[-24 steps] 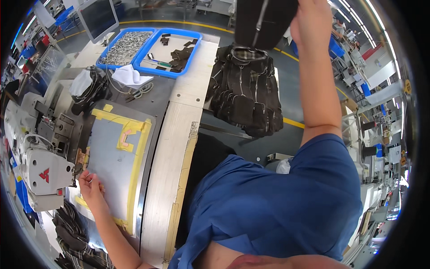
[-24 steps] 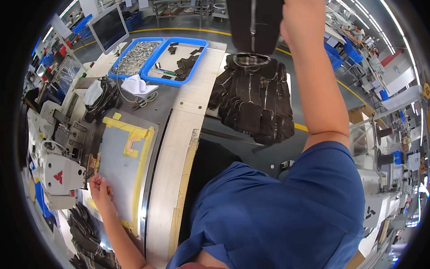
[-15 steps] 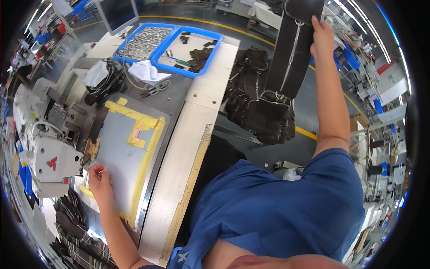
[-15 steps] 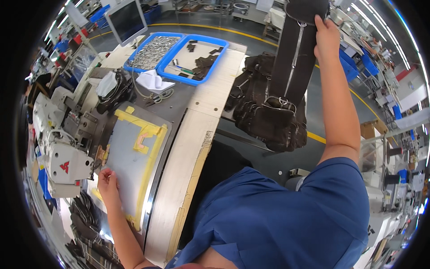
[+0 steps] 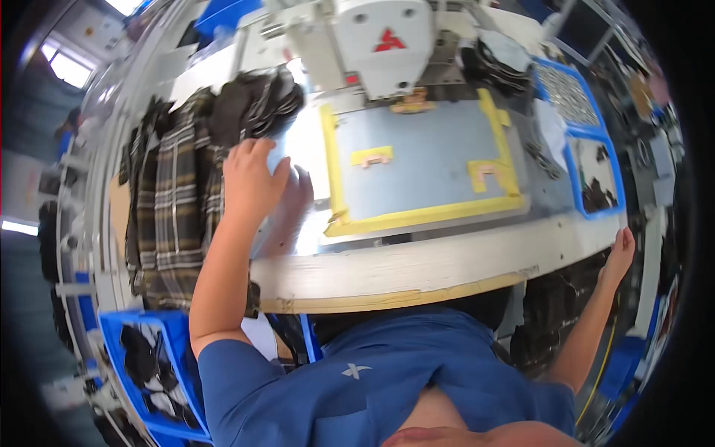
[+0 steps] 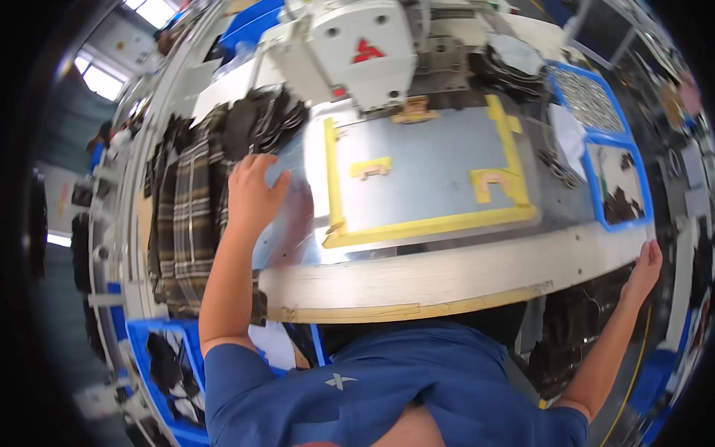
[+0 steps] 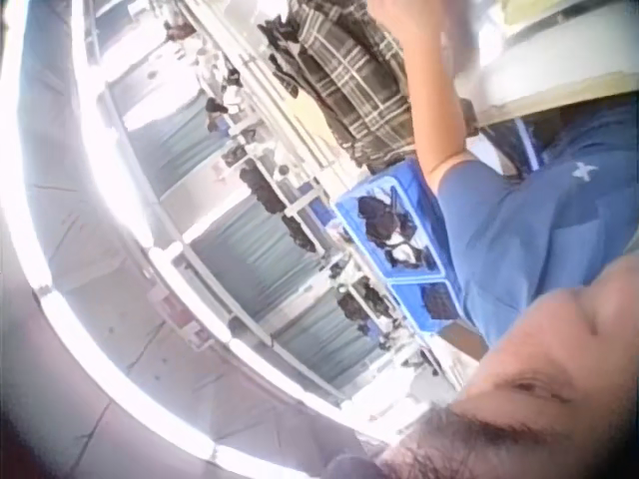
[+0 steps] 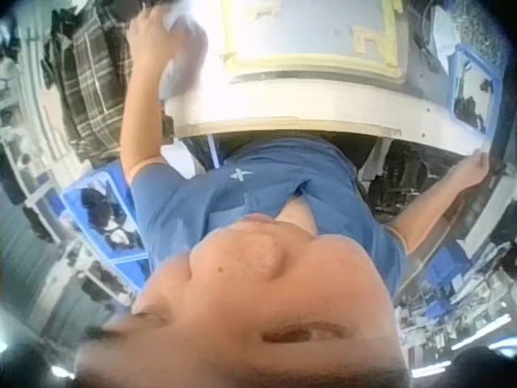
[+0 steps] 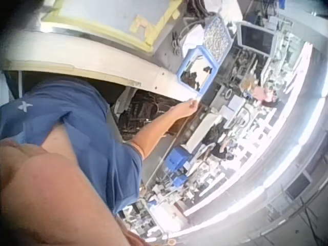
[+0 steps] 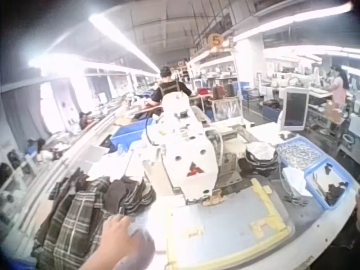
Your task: The person uses a sewing machine to stitch a zipper onto a black fabric pouch. They align the zipper, sew along the edge, and then attach a plaid fabric piece to the pouch. The person repeats this process for multiple pouches, handling them one at a time.
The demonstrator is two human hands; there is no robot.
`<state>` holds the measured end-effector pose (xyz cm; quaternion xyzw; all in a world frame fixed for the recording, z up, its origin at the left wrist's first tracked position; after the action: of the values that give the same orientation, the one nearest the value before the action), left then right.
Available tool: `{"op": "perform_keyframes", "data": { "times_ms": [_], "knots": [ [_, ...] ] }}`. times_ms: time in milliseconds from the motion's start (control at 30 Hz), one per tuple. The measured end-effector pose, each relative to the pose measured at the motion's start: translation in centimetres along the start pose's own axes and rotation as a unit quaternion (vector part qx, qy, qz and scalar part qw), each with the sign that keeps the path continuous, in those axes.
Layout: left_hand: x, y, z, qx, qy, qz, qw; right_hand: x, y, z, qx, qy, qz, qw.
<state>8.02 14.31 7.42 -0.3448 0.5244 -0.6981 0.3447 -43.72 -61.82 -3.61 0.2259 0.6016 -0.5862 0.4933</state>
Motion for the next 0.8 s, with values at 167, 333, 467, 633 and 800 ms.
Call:
{"op": "perform_keyframes", "data": {
  "times_ms": [167,333,467,633,800],
  "knots": [
    [-11.4,-3.4,-1.9,0.059,-0.189,0.17,0.965,-11.3,11.2,-4.5,-0.113,-0.108,0.002,0.988],
    [-16.8,-2.9,-4.8,0.005,-0.253,0.237,0.938,-16.4,16.8,-7.5,-0.185,-0.118,0.074,0.973],
    [-19.2,-3.6,-5.6,-0.007,-0.282,0.224,0.933,-17.4,19.3,-8.9,-0.219,-0.126,0.124,0.96],
    [-16.8,-9.9,-5.3,0.091,-0.214,0.044,0.972,-21.2,21.8,-12.3,-0.25,-0.123,0.152,0.948],
    [-7.0,-15.2,-3.9,0.237,-0.075,-0.379,0.891,-29.2,26.6,-21.3,-0.447,-0.161,0.171,0.863]
  ]
}}
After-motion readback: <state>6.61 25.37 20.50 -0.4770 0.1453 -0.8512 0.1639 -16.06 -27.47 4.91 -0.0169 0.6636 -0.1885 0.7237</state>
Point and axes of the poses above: each hand's wrist, its own z-axis towards the middle knuckle, its own y-axis out of the palm, x = y × z, the point moved 9 cm from there along z, towards the middle knuckle, and after that the axes turned 10 degrees about -x, right-handed, at the moved point
